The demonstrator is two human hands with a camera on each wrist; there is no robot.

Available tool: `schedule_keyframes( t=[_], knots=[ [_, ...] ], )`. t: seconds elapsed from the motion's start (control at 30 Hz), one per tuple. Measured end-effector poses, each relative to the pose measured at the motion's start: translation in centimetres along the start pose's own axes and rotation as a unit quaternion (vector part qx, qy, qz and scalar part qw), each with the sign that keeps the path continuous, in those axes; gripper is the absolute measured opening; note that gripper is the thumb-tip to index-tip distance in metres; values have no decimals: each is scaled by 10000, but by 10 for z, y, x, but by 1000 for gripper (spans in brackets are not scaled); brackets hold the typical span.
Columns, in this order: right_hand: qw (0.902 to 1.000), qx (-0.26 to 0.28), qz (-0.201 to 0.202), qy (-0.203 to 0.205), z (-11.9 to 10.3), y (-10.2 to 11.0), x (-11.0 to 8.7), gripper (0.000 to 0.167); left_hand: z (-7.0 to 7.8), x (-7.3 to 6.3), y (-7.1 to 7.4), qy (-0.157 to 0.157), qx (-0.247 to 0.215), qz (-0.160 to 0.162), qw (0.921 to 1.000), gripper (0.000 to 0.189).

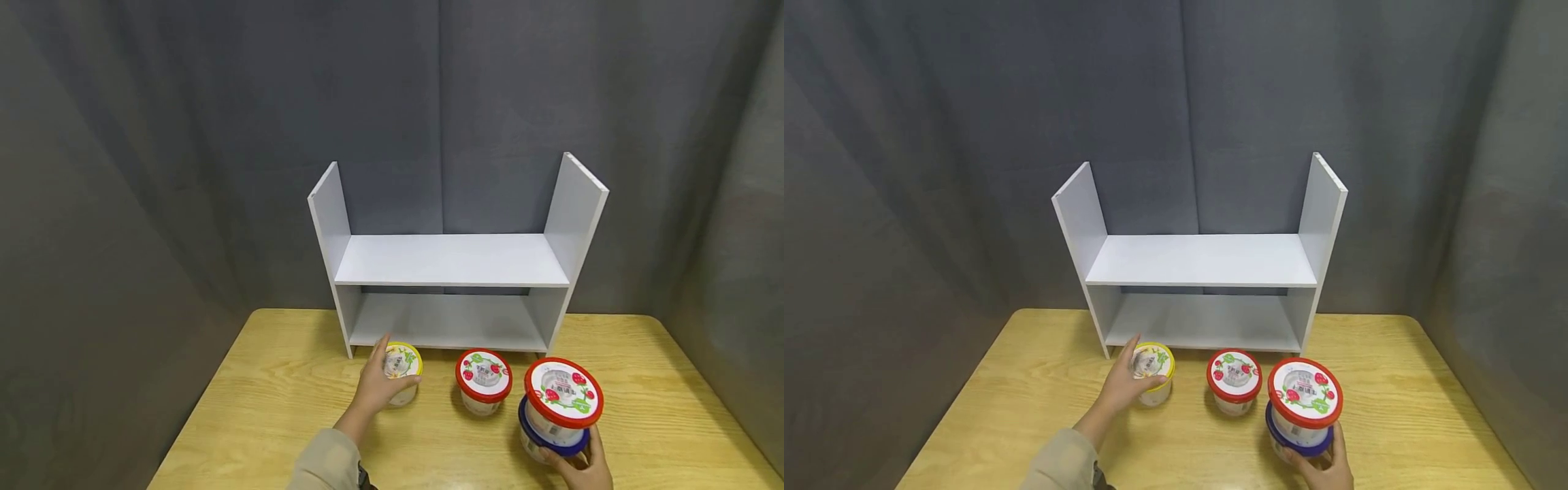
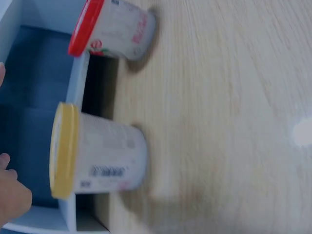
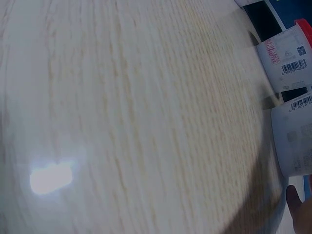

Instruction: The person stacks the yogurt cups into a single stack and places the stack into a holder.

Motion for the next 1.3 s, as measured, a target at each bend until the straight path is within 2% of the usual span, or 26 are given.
schedule_keyframes(
  t=[0.07, 0.33, 0.5, 0.7, 0.8, 0.93, 1.07, 1.3],
  knots=[
    [9999, 149, -36, -26, 0, 0, 0, 102, -5, 0, 3, 60, -22, 70, 10000, 96],
    [9999, -27, 71, 141, 0, 0, 1, 98, -23, -1, 7, 327, -118, 229, 9991, 98],
    [9998, 176, -6, 4, -1, -1, 0, 101, -31, 1, 6, 388, -161, 293, 9987, 99],
    [9999, -50, -13, -157, 0, 0, 1, 105, -37, 4, 3, 474, -196, 275, 9983, 101],
    [9998, -171, 1, -101, 3, 1, 3, 103, -40, 5, 1, 533, -258, 236, 9980, 102],
    [10000, 37, -57, -37, 9, 2, 7, 104, -41, 5, -1, 536, -302, 219, 9979, 102],
    [9999, 45, -52, -146, 20, 4, 15, 107, -43, 6, -2, 445, -246, 205, 9985, 102],
    [9996, 46, -74, -261, 32, 7, 21, 113, -48, 6, -2, 559, -144, 172, 9982, 101]
  ],
)
Point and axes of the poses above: each hand's wrist, its own x-axis towards the middle knuckle, its own y-axis out of the back of the hand, z = x × y, the point moved 3 cm from there along x, towards the middle knuckle, and after that the axes turned 3 degrees about -z, right-handed, at the moved point
